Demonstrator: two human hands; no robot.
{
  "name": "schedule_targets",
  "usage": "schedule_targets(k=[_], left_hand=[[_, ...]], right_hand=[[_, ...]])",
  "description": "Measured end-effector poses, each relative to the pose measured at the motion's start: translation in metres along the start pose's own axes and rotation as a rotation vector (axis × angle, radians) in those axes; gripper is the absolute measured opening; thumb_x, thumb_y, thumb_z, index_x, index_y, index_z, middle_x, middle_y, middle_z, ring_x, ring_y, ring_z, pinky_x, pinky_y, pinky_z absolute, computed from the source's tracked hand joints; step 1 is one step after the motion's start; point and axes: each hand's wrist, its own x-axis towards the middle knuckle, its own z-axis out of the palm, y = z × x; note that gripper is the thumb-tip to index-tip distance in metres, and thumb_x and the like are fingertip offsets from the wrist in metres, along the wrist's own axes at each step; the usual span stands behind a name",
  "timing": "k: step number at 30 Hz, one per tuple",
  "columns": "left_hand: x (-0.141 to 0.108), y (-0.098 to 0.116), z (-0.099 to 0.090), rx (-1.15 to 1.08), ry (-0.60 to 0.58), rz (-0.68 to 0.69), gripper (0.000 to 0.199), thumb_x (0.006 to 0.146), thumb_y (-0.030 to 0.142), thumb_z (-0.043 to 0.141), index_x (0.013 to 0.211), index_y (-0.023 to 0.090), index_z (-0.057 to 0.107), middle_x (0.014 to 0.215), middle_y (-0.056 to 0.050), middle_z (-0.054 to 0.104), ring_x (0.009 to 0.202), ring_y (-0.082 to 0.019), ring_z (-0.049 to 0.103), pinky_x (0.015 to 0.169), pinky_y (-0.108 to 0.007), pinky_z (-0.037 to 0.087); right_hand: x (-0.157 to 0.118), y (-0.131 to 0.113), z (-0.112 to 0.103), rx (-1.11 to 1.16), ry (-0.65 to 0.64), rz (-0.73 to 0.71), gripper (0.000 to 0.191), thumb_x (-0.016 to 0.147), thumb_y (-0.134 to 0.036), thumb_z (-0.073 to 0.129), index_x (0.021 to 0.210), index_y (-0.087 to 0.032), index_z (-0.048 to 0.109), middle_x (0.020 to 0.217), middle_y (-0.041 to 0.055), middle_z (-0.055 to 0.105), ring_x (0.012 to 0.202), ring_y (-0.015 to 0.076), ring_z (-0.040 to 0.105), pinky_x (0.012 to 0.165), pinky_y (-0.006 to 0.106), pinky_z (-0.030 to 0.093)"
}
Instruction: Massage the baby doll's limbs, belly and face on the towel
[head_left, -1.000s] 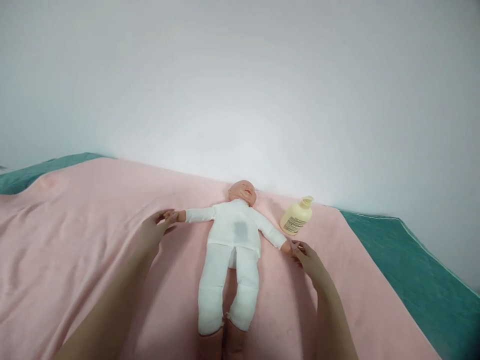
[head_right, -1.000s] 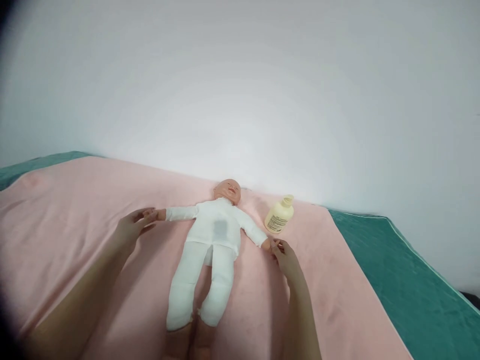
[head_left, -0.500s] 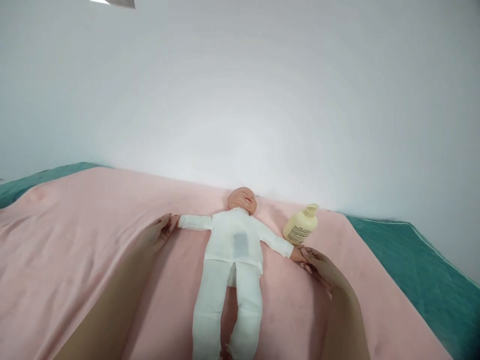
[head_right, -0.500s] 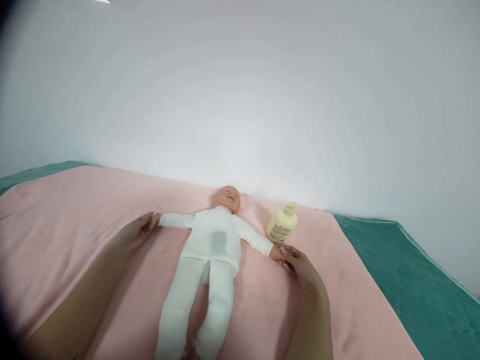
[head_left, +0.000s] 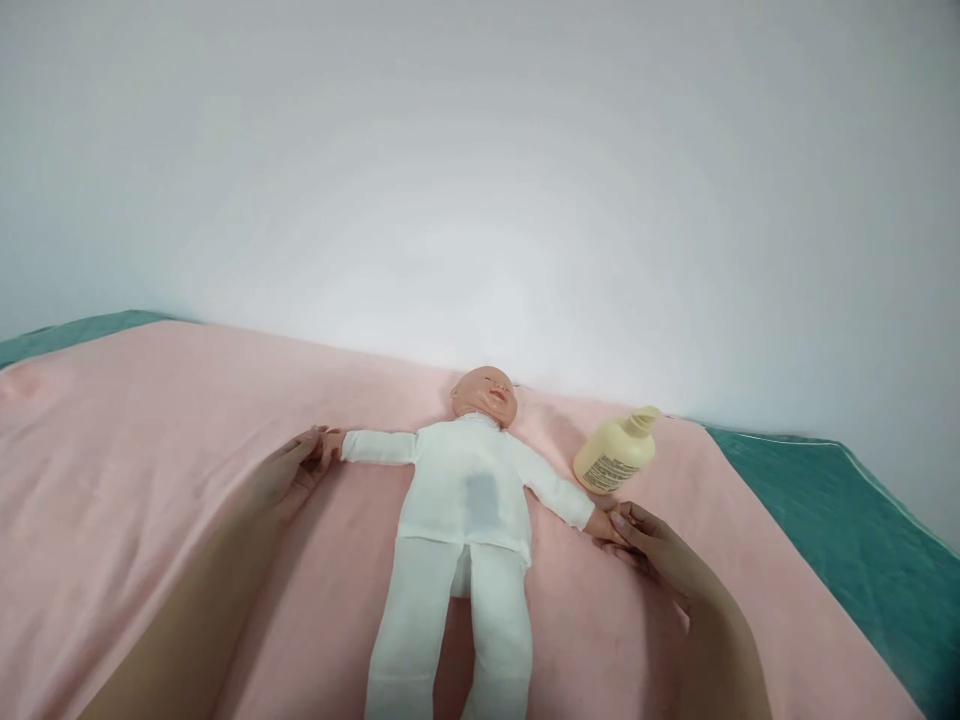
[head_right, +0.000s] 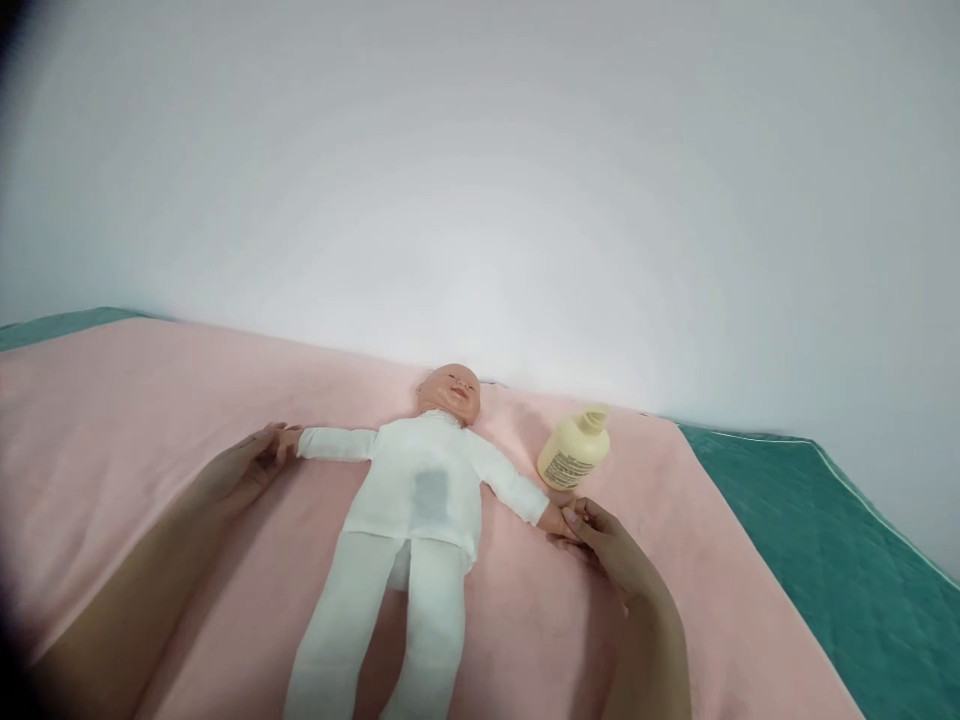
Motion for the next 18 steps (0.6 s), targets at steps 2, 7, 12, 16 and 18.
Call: schedule_targets(k=[2,7,12,16,18], left_hand=[[0.001,-0.001,0.000,-0.031,0.027,-0.004,0.022,0.094,0.016,0.051,0.086,0.016,0.072,0.092,-0.007,0.067,0.083,-0.013,0.063,0.071,-0.017,0.057],[-0.001,0.001,0.003,-0.098,0.085,-0.019,0.027,0.095,0.010,0.046,0.088,0.015,0.071,0.099,-0.007,0.066,0.085,-0.011,0.063,0.071,-0.015,0.057],[-0.003,0.001,0.001,-0.077,0.053,-0.048,0.023,0.092,0.005,0.050,0.095,0.015,0.070,0.103,-0.008,0.065,0.090,-0.012,0.063,0.075,-0.015,0.056],[-0.005,-0.001,-0.002,-0.066,-0.015,0.013,0.019,0.084,0.000,0.059,0.088,0.014,0.071,0.089,-0.005,0.064,0.083,-0.011,0.063,0.075,-0.015,0.055],[-0.006,-0.002,-0.003,-0.041,-0.058,0.044,0.013,0.082,0.003,0.063,0.082,0.014,0.071,0.085,-0.005,0.064,0.080,-0.011,0.062,0.073,-0.016,0.055]], right_hand=[[0.002,0.002,-0.001,-0.008,0.003,0.002,0.037,0.073,-0.052,0.071,0.100,-0.026,0.072,0.107,0.0078,0.071,0.111,0.0309,0.062,0.091,0.038,0.053],[0.010,0.012,-0.006,0.015,0.055,-0.012,0.032,0.078,-0.050,0.064,0.103,-0.031,0.071,0.108,0.0033,0.072,0.119,0.0354,0.057,0.096,0.045,0.050],[0.014,0.018,-0.008,0.042,0.040,-0.060,0.031,0.079,-0.047,0.063,0.103,-0.030,0.071,0.107,0.0023,0.072,0.118,0.0365,0.057,0.095,0.046,0.051],[0.011,0.015,-0.005,0.019,0.066,-0.054,0.028,0.076,-0.047,0.066,0.096,-0.028,0.071,0.100,0.0030,0.073,0.112,0.0360,0.061,0.090,0.043,0.053],[0.008,0.013,-0.003,-0.015,0.082,-0.044,0.027,0.075,-0.045,0.068,0.095,-0.028,0.070,0.097,0.0034,0.073,0.108,0.0355,0.062,0.086,0.042,0.055]])
